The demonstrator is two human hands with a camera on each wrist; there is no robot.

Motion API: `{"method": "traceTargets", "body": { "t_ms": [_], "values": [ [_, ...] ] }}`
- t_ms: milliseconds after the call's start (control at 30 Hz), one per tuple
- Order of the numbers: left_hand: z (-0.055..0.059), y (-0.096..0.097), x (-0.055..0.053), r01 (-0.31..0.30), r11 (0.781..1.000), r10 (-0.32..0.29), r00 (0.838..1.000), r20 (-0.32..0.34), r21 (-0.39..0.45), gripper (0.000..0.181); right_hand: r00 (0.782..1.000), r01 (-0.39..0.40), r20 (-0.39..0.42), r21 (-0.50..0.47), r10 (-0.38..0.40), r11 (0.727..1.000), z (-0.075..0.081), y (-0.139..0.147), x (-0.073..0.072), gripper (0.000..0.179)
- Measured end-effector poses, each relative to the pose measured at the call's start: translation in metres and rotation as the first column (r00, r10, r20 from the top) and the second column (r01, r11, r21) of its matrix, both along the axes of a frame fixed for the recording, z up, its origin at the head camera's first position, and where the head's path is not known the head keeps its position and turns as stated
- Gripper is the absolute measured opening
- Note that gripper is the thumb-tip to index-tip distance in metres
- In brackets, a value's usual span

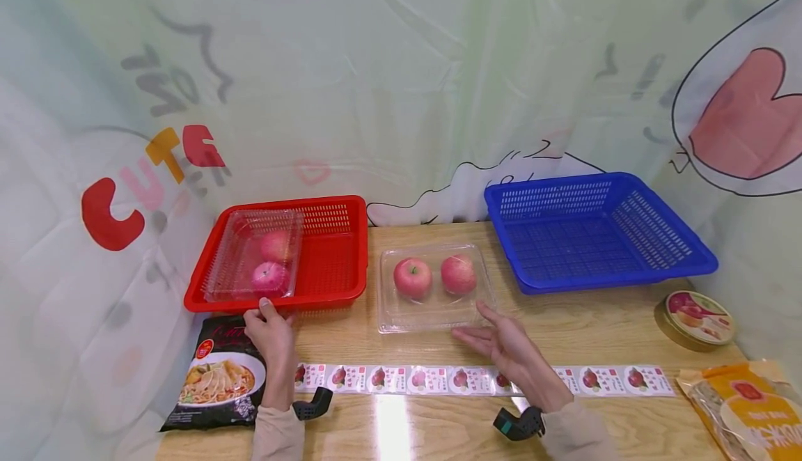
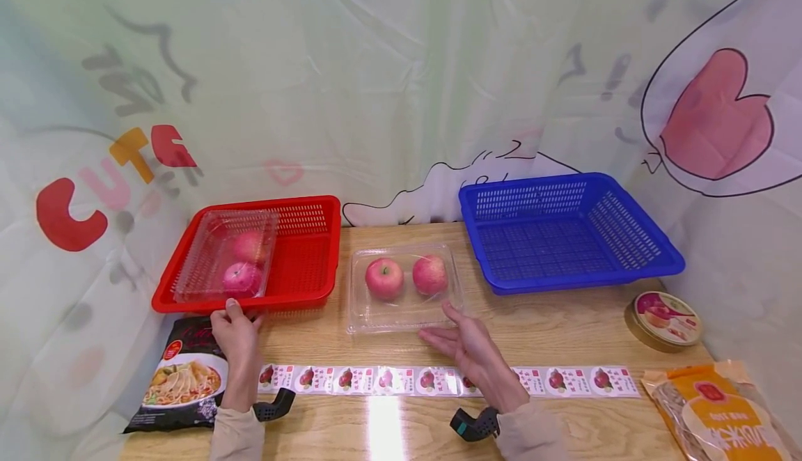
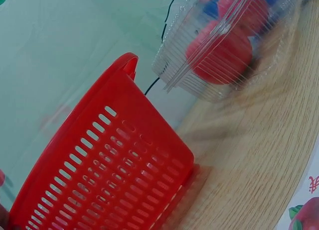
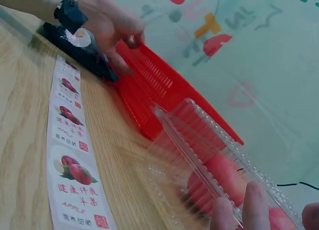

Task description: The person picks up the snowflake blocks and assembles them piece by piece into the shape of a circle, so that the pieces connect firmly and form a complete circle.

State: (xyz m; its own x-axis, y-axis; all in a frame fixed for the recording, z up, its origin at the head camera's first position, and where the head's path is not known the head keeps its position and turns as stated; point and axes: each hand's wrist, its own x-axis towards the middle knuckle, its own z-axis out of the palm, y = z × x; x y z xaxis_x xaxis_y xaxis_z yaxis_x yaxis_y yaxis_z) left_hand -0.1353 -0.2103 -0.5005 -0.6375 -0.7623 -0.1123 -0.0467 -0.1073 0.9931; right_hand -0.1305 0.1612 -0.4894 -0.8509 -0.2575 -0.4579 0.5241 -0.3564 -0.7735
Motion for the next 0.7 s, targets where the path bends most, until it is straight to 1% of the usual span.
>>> {"method": "traceTargets", "body": {
  "t_ms": [133,267,367,467,600,667,700],
  "values": [
    [-0.001,-0.001,0.000,-0.010,1.000,0.010,1.000,-0.004,-0.006,0.026,1.000,0.003,-0.006,0.016,-0.002,1.000,0.000,-0.003,0.003,0.072],
    [-0.001,-0.001,0.001,-0.003,1.000,0.003,1.000,-0.007,0.001,0.025,1.000,-0.003,-0.001,0.017,0.003,1.000,-0.001,-0.003,0.005,0.076],
    [0.000,-0.003,0.002,0.017,0.999,-0.017,1.000,-0.011,0.029,0.025,1.000,-0.012,0.007,0.021,0.012,1.000,-0.002,-0.001,0.005,0.076],
    [0.003,-0.006,0.004,0.043,0.996,-0.041,0.999,-0.017,0.076,0.024,0.999,-0.034,0.006,0.037,0.034,0.999,-0.003,0.001,0.005,0.075],
    [0.009,-0.012,0.009,0.074,0.988,-0.073,0.997,-0.013,0.133,0.023,0.997,-0.074,-0.018,0.053,0.075,0.996,-0.004,0.003,0.004,0.076],
    [0.011,-0.014,0.015,0.100,0.986,-0.102,0.995,0.005,0.134,0.025,0.995,-0.090,-0.031,0.071,0.093,0.993,-0.003,0.003,0.003,0.078],
    [0.012,-0.015,0.019,0.111,0.987,-0.114,0.993,0.020,0.120,0.026,0.994,-0.098,-0.035,0.086,0.102,0.991,-0.003,0.003,0.003,0.079]
  ]
}}
